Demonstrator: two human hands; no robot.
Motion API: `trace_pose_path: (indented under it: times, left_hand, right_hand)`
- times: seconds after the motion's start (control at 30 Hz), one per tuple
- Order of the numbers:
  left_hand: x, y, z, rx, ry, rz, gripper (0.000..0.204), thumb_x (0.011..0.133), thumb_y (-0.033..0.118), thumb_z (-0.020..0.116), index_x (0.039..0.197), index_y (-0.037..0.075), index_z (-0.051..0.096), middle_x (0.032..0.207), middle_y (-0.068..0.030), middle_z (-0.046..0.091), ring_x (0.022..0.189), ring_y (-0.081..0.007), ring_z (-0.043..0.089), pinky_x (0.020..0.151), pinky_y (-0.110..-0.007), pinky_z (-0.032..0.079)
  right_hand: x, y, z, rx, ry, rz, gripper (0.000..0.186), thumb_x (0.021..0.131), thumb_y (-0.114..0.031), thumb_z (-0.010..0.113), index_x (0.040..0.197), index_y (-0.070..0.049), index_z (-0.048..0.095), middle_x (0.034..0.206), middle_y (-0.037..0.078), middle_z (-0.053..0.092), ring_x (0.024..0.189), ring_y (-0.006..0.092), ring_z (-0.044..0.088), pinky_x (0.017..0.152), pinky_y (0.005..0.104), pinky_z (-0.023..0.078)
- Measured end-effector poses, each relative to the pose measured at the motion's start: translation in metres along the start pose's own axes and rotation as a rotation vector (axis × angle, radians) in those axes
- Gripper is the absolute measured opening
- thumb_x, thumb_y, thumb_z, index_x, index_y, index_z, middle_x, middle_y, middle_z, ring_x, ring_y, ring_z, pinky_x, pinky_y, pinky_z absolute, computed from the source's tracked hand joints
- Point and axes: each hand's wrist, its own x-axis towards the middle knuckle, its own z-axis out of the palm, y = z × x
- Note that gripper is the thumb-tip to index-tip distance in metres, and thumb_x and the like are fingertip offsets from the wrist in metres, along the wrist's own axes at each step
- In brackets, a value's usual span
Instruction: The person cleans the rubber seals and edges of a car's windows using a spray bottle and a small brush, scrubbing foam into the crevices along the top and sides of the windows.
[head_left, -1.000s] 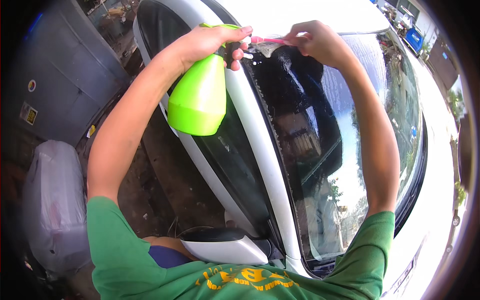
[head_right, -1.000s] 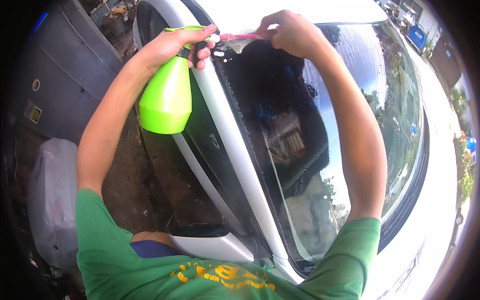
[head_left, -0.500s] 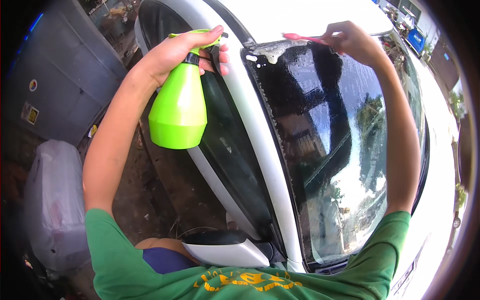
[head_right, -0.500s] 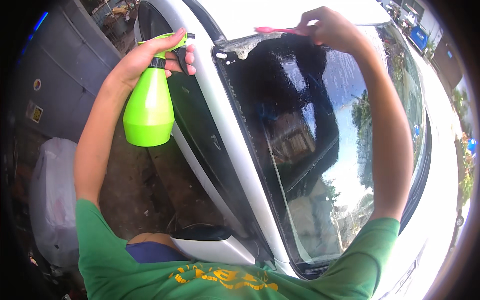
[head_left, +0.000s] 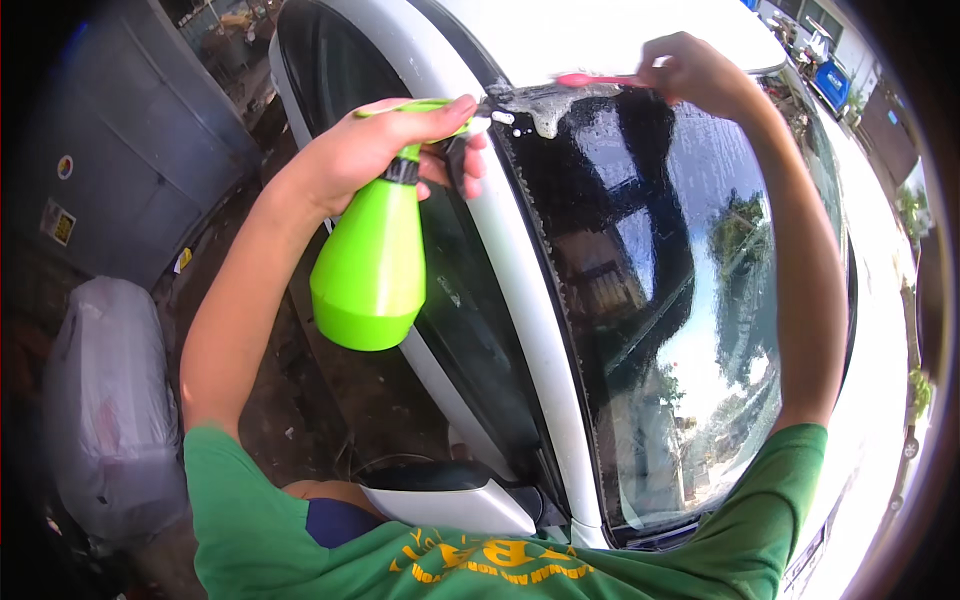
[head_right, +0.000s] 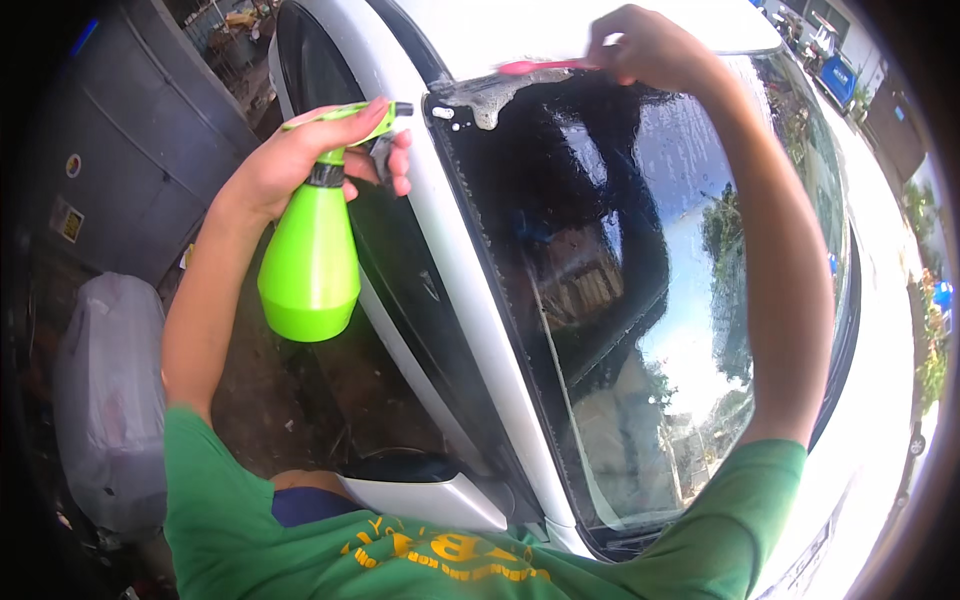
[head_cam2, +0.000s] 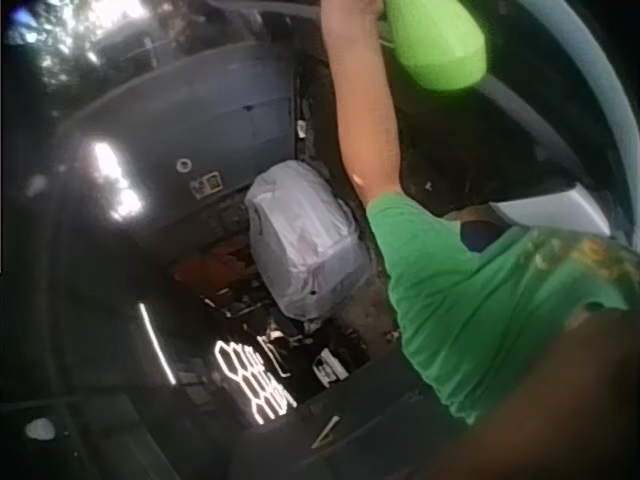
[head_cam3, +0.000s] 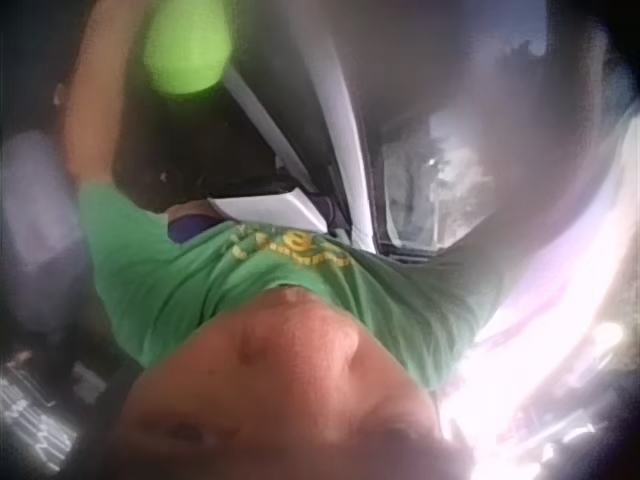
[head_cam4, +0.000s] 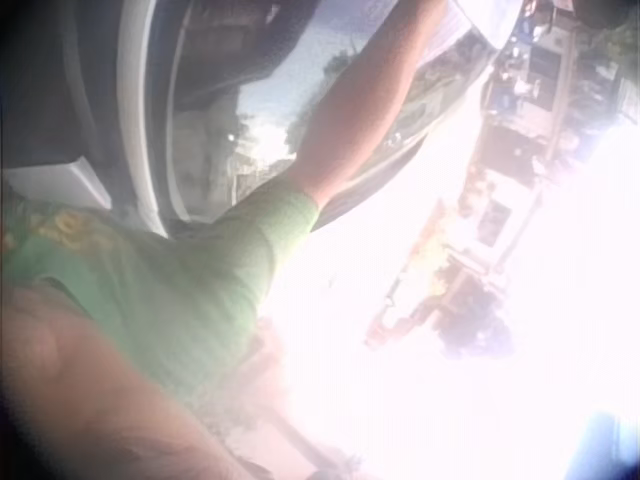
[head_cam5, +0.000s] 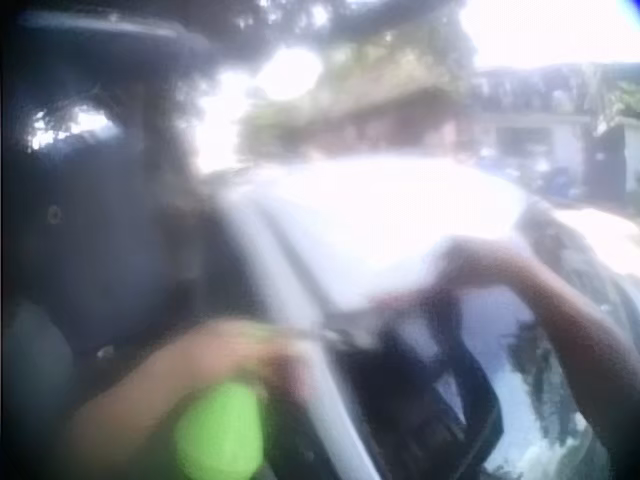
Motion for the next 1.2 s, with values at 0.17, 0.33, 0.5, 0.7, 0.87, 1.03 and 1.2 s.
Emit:
trace_pose_path:
  times: [0.17, 0.33, 0.5, 0.7, 0.87, 1.03, 1.2]
  left_hand:
    - [-0.003, -0.008, -0.003, -0.063, 0.005, -0.003, 0.043, 0.093, 0.048, 0.055, 0.1, 0.006, 0.062, 0.086, -0.0033, 0.067, 0.079, -0.0109, 0.068, 0.053, -0.017, 0.041]
    - [-0.014, -0.015, -0.009, -0.073, -0.006, -0.016, 0.042, 0.095, 0.047, 0.052, 0.101, 0.005, 0.061, 0.086, -0.0047, 0.066, 0.079, -0.0115, 0.068, 0.053, -0.017, 0.042]
    - [-0.004, -0.005, 0.003, -0.051, -0.034, 0.003, 0.041, 0.095, 0.046, 0.053, 0.1, 0.006, 0.062, 0.087, -0.0054, 0.067, 0.08, -0.0122, 0.068, 0.053, -0.017, 0.04]
    - [-0.016, -0.003, -0.008, -0.059, -0.024, -0.029, 0.04, 0.094, 0.046, 0.054, 0.1, 0.008, 0.062, 0.086, -0.0015, 0.067, 0.08, -0.0099, 0.066, 0.056, -0.019, 0.039]
    - [0.015, 0.009, 0.017, -0.082, -0.013, 0.006, 0.039, 0.096, 0.043, 0.052, 0.097, 0.005, 0.06, 0.085, -0.0057, 0.067, 0.079, -0.012, 0.067, 0.052, -0.016, 0.039]
    - [0.033, 0.021, 0.015, 0.066, 0.008, -0.04, 0.045, 0.094, 0.05, 0.05, 0.094, 0.006, 0.059, 0.075, 0.0012, 0.061, 0.074, -0.0106, 0.066, 0.048, -0.016, 0.036]
    - [0.082, 0.047, 0.047, -0.115, -0.118, 0.109, 0.043, 0.093, 0.045, 0.057, 0.099, 0.002, 0.059, 0.081, -0.0047, 0.065, 0.077, -0.0156, 0.069, 0.049, -0.016, 0.042]
  right_hand:
    - [-0.049, -0.062, -0.04, 0.106, -0.061, -0.402, 0.012, 0.089, -0.014, 0.061, 0.086, -0.004, 0.067, 0.063, 0.007, 0.063, 0.056, 0.0127, 0.058, 0.052, 0.029, 0.045]
    - [-0.053, -0.027, -0.057, 0.148, -0.048, -0.367, 0.011, 0.088, -0.012, 0.063, 0.085, -0.002, 0.066, 0.062, 0.008, 0.063, 0.054, 0.0129, 0.059, 0.053, 0.0288, 0.046]
    - [-0.054, -0.062, -0.037, 0.089, 0.008, -0.432, 0.017, 0.089, -0.017, 0.065, 0.083, -0.001, 0.066, 0.058, 0.006, 0.06, 0.053, 0.0128, 0.057, 0.056, 0.0303, 0.045]
    - [-0.042, 0.067, -0.056, 0.07, -0.033, -0.254, 0.017, 0.088, -0.016, 0.064, 0.08, -0.002, 0.065, 0.056, 0.004, 0.059, 0.053, 0.0109, 0.056, 0.057, 0.0294, 0.045]
    - [-0.036, 0.008, -0.04, 0.087, 0.037, -0.438, 0.015, 0.087, -0.015, 0.062, 0.081, -0.002, 0.064, 0.058, 0.007, 0.061, 0.053, 0.0127, 0.057, 0.055, 0.0304, 0.045]
    - [-0.021, 0.112, -0.071, 0.07, -0.206, -0.013, 0.023, 0.087, -0.026, 0.065, 0.083, -0.003, 0.065, 0.057, 0.004, 0.059, 0.05, 0.0073, 0.052, 0.041, 0.0221, 0.034]
    - [-0.021, 0.069, -0.05, 0.126, -0.247, -0.135, 0.028, 0.087, -0.037, 0.066, 0.087, -0.009, 0.068, 0.062, 0.001, 0.06, 0.051, 0.0085, 0.05, 0.044, 0.0274, 0.037]
